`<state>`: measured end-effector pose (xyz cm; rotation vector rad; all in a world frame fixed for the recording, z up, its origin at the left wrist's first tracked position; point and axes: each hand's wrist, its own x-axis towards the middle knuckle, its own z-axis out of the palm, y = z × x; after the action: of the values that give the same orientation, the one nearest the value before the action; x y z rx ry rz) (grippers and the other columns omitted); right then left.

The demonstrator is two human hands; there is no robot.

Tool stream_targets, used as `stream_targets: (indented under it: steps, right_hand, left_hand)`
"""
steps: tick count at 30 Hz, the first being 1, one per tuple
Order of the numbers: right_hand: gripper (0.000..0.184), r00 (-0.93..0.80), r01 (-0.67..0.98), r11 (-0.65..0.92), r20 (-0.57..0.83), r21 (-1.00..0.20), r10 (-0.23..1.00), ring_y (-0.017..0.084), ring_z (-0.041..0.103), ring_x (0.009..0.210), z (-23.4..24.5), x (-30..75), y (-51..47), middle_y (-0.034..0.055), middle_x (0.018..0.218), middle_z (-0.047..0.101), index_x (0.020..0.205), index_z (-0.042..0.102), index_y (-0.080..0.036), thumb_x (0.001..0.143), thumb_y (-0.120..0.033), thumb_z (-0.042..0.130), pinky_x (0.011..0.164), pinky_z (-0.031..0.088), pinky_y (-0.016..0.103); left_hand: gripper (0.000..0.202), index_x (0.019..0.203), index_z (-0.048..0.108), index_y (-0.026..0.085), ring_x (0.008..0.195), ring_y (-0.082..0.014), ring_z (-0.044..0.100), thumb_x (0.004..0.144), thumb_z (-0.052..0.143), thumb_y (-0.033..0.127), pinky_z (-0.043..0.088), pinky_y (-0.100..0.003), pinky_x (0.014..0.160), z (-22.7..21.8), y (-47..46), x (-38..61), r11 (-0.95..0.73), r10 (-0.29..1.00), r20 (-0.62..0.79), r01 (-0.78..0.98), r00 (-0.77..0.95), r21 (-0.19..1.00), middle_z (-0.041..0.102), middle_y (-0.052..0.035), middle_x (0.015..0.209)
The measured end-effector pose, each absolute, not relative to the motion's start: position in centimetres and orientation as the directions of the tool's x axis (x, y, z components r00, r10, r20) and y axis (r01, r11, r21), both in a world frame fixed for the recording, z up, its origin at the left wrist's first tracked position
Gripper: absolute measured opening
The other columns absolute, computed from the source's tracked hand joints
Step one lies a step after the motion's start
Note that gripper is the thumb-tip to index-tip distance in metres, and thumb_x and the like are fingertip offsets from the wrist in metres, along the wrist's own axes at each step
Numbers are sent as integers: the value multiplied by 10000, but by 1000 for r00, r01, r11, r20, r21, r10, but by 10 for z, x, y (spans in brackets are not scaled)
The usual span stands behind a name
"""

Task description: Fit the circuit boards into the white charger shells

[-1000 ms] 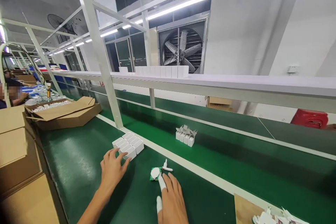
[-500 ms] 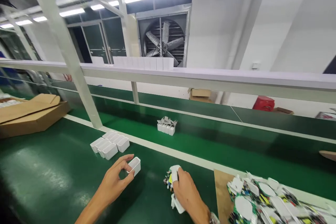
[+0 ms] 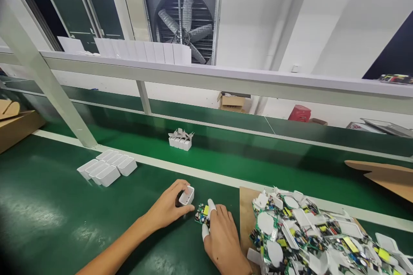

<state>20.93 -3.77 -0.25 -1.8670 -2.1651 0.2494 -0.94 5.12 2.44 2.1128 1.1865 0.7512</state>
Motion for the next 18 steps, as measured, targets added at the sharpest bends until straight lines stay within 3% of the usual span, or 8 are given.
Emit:
stream_targets:
  steps: [3, 6, 8, 12, 18]
  right_hand:
    - [538, -116, 885, 216, 254, -412, 960, 308, 697, 1116, -26, 221, -36, 148, 1229, 711, 1409, 604, -163, 879, -134, 522, 935, 608, 449]
    - [503, -55, 817, 298, 447, -494, 893, 276, 718, 1068, -39, 226, -34, 120, 1200, 712, 1391, 583, -200, 892, -167, 528, 864, 646, 396]
    - [426, -17, 777, 355, 545, -521, 838, 265, 712, 1089, -37, 227, -36, 116, 1219, 698, 1345, 591, -221, 922, -181, 555, 883, 647, 385]
    - [401, 32, 713, 455, 674, -533, 738, 277, 682, 1183, -17, 226, -42, 129, 1302, 658, 1384, 576, -248, 987, -207, 618, 951, 632, 413]
    - [506, 26, 722, 429, 641, -543, 767, 299, 725, 1175, -10, 220, -49, 160, 1338, 686, 1515, 482, -230, 1019, -206, 581, 903, 674, 399]
  left_hand:
    - [744, 1382, 527, 246, 1143, -274, 672, 734, 886, 311, 593, -365, 885, 15, 51, -15, -350, 891, 122, 492, 437, 797, 646, -103, 1349]
    - [1016, 1591, 368, 270, 1287, -315, 611, 733, 905, 355, 524, -456, 1084, 5, 52, -21, -243, 893, 48, 392, 447, 887, 538, -144, 1550]
    - [972, 1620, 342, 281, 1333, -322, 591, 794, 850, 352, 448, -499, 1179, 1, 52, -23, -205, 882, 22, 341, 471, 917, 493, -142, 1612]
    - [833, 1592, 392, 288, 1393, -310, 571, 847, 763, 241, 402, -511, 1237, -3, 50, -21, -221, 864, 32, 321, 503, 921, 578, -118, 1551]
    - [917, 1657, 180, 383, 1410, -297, 557, 929, 690, 158, 440, -557, 1212, -8, 42, -13, -552, 763, 290, 348, 578, 757, 615, -91, 1521]
